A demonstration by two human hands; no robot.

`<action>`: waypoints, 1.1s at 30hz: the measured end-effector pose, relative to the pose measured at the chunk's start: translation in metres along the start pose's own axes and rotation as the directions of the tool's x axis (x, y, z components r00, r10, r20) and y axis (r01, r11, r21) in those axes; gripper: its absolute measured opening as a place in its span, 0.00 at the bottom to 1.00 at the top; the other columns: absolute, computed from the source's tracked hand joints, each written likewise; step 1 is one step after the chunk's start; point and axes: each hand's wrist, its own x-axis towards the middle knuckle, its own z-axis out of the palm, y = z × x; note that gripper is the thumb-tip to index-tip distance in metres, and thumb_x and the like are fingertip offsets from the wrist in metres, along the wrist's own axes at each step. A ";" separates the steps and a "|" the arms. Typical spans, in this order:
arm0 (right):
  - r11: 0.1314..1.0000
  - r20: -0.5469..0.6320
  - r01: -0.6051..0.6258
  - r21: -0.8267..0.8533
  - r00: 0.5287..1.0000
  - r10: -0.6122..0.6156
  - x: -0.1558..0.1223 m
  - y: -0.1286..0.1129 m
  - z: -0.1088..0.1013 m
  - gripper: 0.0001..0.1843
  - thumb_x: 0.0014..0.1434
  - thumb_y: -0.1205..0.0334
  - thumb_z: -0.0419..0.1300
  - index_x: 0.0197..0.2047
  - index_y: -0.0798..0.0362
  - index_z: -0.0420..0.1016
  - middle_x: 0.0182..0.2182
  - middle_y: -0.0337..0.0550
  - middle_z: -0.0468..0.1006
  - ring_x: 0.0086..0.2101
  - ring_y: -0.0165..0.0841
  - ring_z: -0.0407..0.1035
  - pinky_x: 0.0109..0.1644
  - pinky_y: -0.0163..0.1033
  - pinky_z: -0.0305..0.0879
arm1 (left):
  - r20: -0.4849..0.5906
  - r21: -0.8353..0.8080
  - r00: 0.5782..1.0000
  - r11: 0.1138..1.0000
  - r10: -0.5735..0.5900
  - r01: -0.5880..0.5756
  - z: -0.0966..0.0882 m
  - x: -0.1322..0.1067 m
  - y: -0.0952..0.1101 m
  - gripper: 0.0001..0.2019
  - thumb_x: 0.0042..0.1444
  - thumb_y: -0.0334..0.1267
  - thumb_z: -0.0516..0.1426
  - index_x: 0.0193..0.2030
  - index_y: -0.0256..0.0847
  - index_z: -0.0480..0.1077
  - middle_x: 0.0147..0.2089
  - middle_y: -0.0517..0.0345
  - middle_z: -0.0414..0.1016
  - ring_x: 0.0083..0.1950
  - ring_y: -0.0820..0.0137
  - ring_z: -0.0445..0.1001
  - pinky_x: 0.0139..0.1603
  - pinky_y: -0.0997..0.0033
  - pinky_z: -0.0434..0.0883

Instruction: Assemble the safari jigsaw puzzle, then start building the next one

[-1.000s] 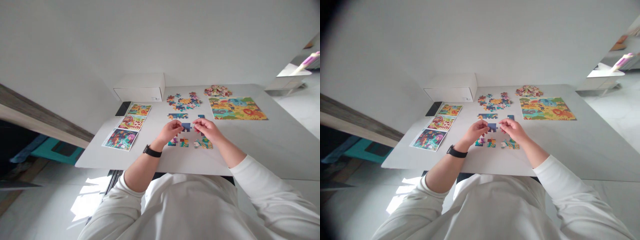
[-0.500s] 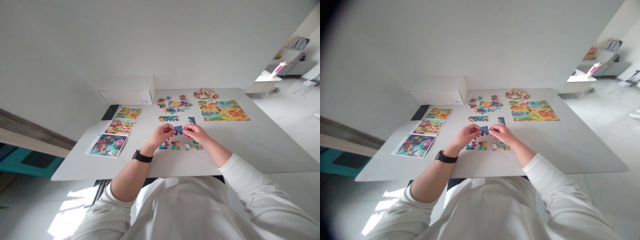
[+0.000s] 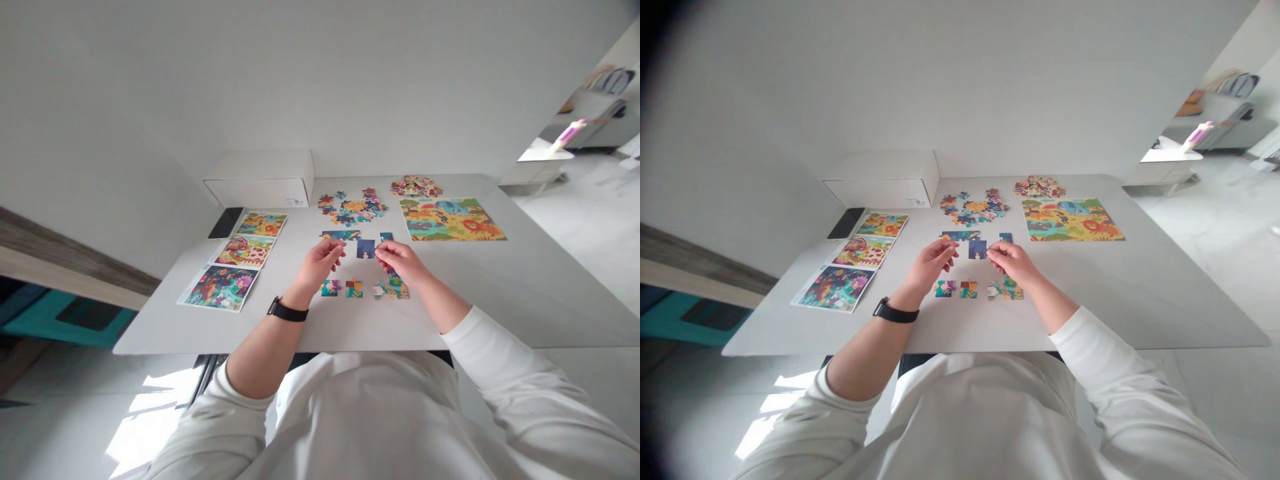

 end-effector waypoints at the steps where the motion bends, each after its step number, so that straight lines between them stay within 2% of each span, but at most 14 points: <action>1: 1.000 0.003 0.001 0.003 1.000 -0.001 0.000 0.001 0.000 0.23 0.53 0.36 0.75 0.34 0.47 0.81 0.29 0.38 0.80 0.26 0.30 0.69 0.28 0.35 0.66 | -0.022 -0.003 1.000 1.000 0.019 -0.019 -0.001 0.000 0.000 0.20 0.58 0.53 0.68 0.50 0.41 0.79 0.38 0.58 0.77 0.31 0.75 0.72 0.26 0.76 0.68; 4: 1.000 0.008 -0.005 0.006 1.000 0.005 0.000 0.003 -0.001 0.23 0.54 0.35 0.75 0.33 0.47 0.81 0.28 0.38 0.80 0.26 0.30 0.69 0.28 0.35 0.66 | -0.078 -0.023 0.996 0.999 0.048 -0.049 -0.004 0.000 0.003 0.22 0.57 0.52 0.69 0.54 0.43 0.79 0.40 0.59 0.77 0.31 0.76 0.71 0.27 0.76 0.68; 7: 1.000 0.002 -0.004 0.006 1.000 0.004 0.001 0.005 -0.001 0.23 0.54 0.35 0.75 0.34 0.47 0.81 0.28 0.38 0.80 0.27 0.30 0.70 0.28 0.35 0.66 | -0.104 -0.062 0.994 0.998 0.024 -0.031 -0.007 -0.002 0.010 0.19 0.60 0.56 0.67 0.45 0.41 0.79 0.38 0.57 0.77 0.30 0.76 0.70 0.28 0.75 0.68; 11: 1.000 0.000 -0.009 0.005 1.000 0.009 0.000 0.002 0.000 0.23 0.54 0.36 0.76 0.33 0.47 0.81 0.28 0.38 0.79 0.26 0.30 0.69 0.28 0.35 0.65 | -0.112 -0.063 0.994 0.998 0.006 -0.013 -0.009 -0.004 0.014 0.23 0.61 0.61 0.66 0.35 0.41 0.76 0.32 0.59 0.72 0.29 0.76 0.67 0.29 0.74 0.68; 14: 1.000 0.002 -0.022 0.000 1.000 0.022 -0.002 -0.002 0.002 0.24 0.52 0.36 0.77 0.32 0.48 0.81 0.26 0.37 0.78 0.25 0.29 0.67 0.28 0.35 0.64 | -0.078 -0.054 0.997 0.999 -0.004 0.000 -0.008 -0.005 0.013 0.21 0.60 0.59 0.68 0.36 0.41 0.76 0.30 0.61 0.69 0.29 0.75 0.67 0.28 0.75 0.68; 19: 1.000 0.024 -0.022 -0.008 0.999 0.022 -0.005 -0.008 0.003 0.25 0.51 0.35 0.76 0.32 0.48 0.81 0.25 0.36 0.77 0.25 0.30 0.66 0.28 0.36 0.63 | 0.035 -0.047 0.999 0.999 -0.016 0.018 -0.002 -0.006 0.010 0.19 0.57 0.52 0.71 0.49 0.43 0.77 0.40 0.59 0.75 0.32 0.75 0.72 0.28 0.75 0.70; 26: 0.999 0.079 0.017 -0.048 0.997 -0.013 -0.004 -0.006 0.004 0.25 0.52 0.35 0.75 0.32 0.49 0.82 0.26 0.38 0.78 0.25 0.30 0.66 0.29 0.37 0.63 | 0.206 0.002 0.974 0.995 -0.097 0.099 0.003 -0.006 0.001 0.20 0.54 0.51 0.72 0.45 0.40 0.77 0.36 0.58 0.79 0.32 0.74 0.73 0.29 0.74 0.69; 30: 0.998 0.118 0.014 -0.063 0.993 -0.007 -0.003 -0.005 0.004 0.26 0.51 0.34 0.76 0.33 0.50 0.82 0.28 0.39 0.80 0.27 0.31 0.68 0.30 0.38 0.65 | 0.221 -0.005 0.968 0.992 -0.120 0.124 0.004 -0.006 0.000 0.21 0.51 0.51 0.73 0.43 0.40 0.75 0.36 0.58 0.81 0.30 0.76 0.71 0.29 0.75 0.67; 33: 0.998 0.099 -0.003 -0.056 0.995 0.009 -0.002 -0.002 0.003 0.27 0.52 0.32 0.75 0.35 0.50 0.82 0.29 0.39 0.80 0.27 0.30 0.68 0.31 0.38 0.65 | 0.207 -0.015 0.971 0.992 -0.117 0.123 0.003 -0.006 0.002 0.20 0.51 0.50 0.72 0.42 0.40 0.74 0.35 0.59 0.81 0.28 0.77 0.69 0.28 0.75 0.67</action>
